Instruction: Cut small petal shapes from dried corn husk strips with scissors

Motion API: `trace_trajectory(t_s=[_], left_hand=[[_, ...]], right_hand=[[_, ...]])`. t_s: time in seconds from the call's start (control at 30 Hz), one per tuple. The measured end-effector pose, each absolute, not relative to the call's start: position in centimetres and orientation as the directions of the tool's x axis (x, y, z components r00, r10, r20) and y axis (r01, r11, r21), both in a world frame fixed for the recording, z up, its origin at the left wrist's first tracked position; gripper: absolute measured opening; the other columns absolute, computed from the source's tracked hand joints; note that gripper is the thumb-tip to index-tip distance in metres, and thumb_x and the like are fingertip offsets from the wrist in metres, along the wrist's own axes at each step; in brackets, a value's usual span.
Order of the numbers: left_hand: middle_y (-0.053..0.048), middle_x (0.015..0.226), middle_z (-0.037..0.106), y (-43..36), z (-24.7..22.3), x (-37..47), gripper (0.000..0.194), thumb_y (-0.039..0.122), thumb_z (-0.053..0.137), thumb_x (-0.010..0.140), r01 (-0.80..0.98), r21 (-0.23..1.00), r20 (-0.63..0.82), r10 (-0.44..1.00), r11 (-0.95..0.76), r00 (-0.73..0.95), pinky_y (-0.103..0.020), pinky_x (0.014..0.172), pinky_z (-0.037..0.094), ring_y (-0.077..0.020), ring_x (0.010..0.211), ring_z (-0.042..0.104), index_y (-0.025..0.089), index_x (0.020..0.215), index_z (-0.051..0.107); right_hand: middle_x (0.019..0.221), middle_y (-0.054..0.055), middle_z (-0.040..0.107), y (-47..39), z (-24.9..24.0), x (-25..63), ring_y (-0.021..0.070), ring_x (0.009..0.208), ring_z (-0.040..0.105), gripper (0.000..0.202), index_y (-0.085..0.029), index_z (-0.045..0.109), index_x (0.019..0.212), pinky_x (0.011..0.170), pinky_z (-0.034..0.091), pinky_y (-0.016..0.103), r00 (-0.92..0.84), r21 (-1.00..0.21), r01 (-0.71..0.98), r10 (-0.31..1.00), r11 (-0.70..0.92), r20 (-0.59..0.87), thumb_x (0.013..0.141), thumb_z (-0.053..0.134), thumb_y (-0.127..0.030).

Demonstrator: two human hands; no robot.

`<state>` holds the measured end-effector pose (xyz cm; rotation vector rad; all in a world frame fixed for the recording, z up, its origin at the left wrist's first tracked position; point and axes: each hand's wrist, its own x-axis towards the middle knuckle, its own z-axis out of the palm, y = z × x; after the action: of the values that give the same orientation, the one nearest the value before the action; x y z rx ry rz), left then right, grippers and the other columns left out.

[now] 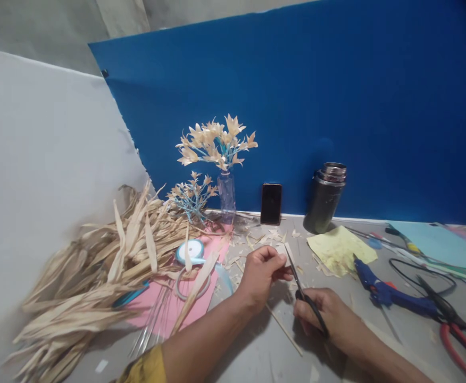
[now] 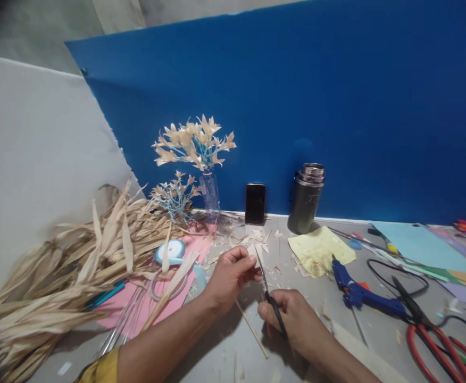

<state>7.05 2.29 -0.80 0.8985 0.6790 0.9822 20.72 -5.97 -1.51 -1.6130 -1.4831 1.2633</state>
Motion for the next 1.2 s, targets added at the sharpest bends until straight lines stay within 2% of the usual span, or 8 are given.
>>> trace_trajectory(t_s=[0.47, 0.63, 0.7, 0.77, 0.87, 1.07, 1.2], left_hand=[[-0.002, 0.063, 0.062, 2.2, -0.1, 6.8, 0.03, 0.033, 0.081, 0.065, -0.377, 0.894, -0.081, 0.915, 0.242, 0.396, -0.029, 0.063, 0.053, -0.0147, 0.059, 0.063, 0.016, 0.064, 0.056], [-0.001, 0.061, 0.06, 2.4, -0.3, 6.8, 0.033, 0.035, 0.083, 0.062, -0.347, 0.903, -0.106, 0.914, 0.254, 0.393, -0.029, 0.063, 0.051, -0.0157, 0.061, 0.063, 0.016, 0.063, 0.057], [-0.001, 0.059, 0.058, 2.4, -0.6, 6.8, 0.032, 0.036, 0.083, 0.062, -0.304, 0.923, -0.107, 0.915, 0.237, 0.39, -0.026, 0.059, 0.046, -0.0138, 0.059, 0.06, 0.016, 0.062, 0.058], [0.0, 0.056, 0.056, 2.1, -1.0, 6.9, 0.03, 0.035, 0.082, 0.063, -0.256, 0.945, -0.089, 0.912, 0.204, 0.4, -0.023, 0.056, 0.04, -0.0104, 0.054, 0.053, 0.015, 0.06, 0.06], [0.001, 0.053, 0.053, 1.3, -1.5, 7.3, 0.029, 0.033, 0.082, 0.064, -0.219, 0.954, -0.088, 0.889, 0.206, 0.449, -0.022, 0.053, 0.035, -0.0078, 0.05, 0.047, 0.014, 0.06, 0.061], [-0.001, 0.06, 0.06, 0.6, -2.1, 7.6, 0.034, 0.032, 0.085, 0.059, -0.243, 0.85, -0.236, 0.75, 0.468, 0.618, -0.022, 0.052, 0.04, -0.0091, 0.05, 0.053, 0.016, 0.069, 0.057], [-0.002, 0.061, 0.061, 0.8, -2.1, 7.4, 0.035, 0.034, 0.086, 0.059, -0.213, 0.864, -0.231, 0.734, 0.457, 0.639, -0.022, 0.051, 0.041, -0.0101, 0.051, 0.054, 0.016, 0.07, 0.059]], right_hand=[[0.044, -0.001, 0.045, -6.2, -0.8, 20.6, 0.0104, 0.047, 0.035, 0.041, -0.022, 0.045, 0.048, 0.049, 0.027, 0.026, -0.06, -0.911, 0.35, 0.965, -0.22, -0.256, 0.071, 0.056, -0.054], [0.043, -0.002, 0.044, -6.1, -1.5, 20.8, 0.0094, 0.045, 0.033, 0.044, -0.02, 0.047, 0.047, 0.048, 0.025, 0.025, -0.032, -0.917, 0.32, 0.964, -0.24, -0.264, 0.073, 0.059, -0.054], [0.047, -0.002, 0.048, -6.0, -1.8, 20.9, 0.0101, 0.046, 0.037, 0.04, -0.019, 0.053, 0.054, 0.047, 0.027, 0.025, 0.043, -0.933, 0.261, 0.969, -0.247, -0.244, 0.073, 0.063, -0.053], [0.057, -0.001, 0.057, -5.8, -1.7, 21.1, 0.0125, 0.052, 0.046, 0.033, -0.017, 0.061, 0.071, 0.05, 0.035, 0.025, 0.161, -0.964, 0.163, 0.969, -0.211, -0.185, 0.069, 0.07, -0.049], [0.069, 0.0, 0.065, -5.7, -1.3, 21.5, 0.0169, 0.062, 0.056, 0.036, -0.018, 0.063, 0.088, 0.059, 0.044, 0.028, 0.282, -0.989, 0.091, 0.956, -0.116, -0.086, 0.064, 0.077, -0.042], [0.069, 0.003, 0.068, -5.6, -1.4, 22.4, 0.0206, 0.065, 0.059, 0.027, -0.017, 0.063, 0.085, 0.064, 0.046, 0.032, 0.275, -0.98, 0.185, 0.961, -0.077, -0.024, 0.068, 0.074, -0.035], [0.07, 0.003, 0.068, -5.7, -1.5, 22.6, 0.02, 0.064, 0.059, 0.027, -0.016, 0.063, 0.086, 0.062, 0.046, 0.031, 0.251, -0.978, 0.188, 0.967, -0.092, -0.043, 0.067, 0.073, -0.034]])
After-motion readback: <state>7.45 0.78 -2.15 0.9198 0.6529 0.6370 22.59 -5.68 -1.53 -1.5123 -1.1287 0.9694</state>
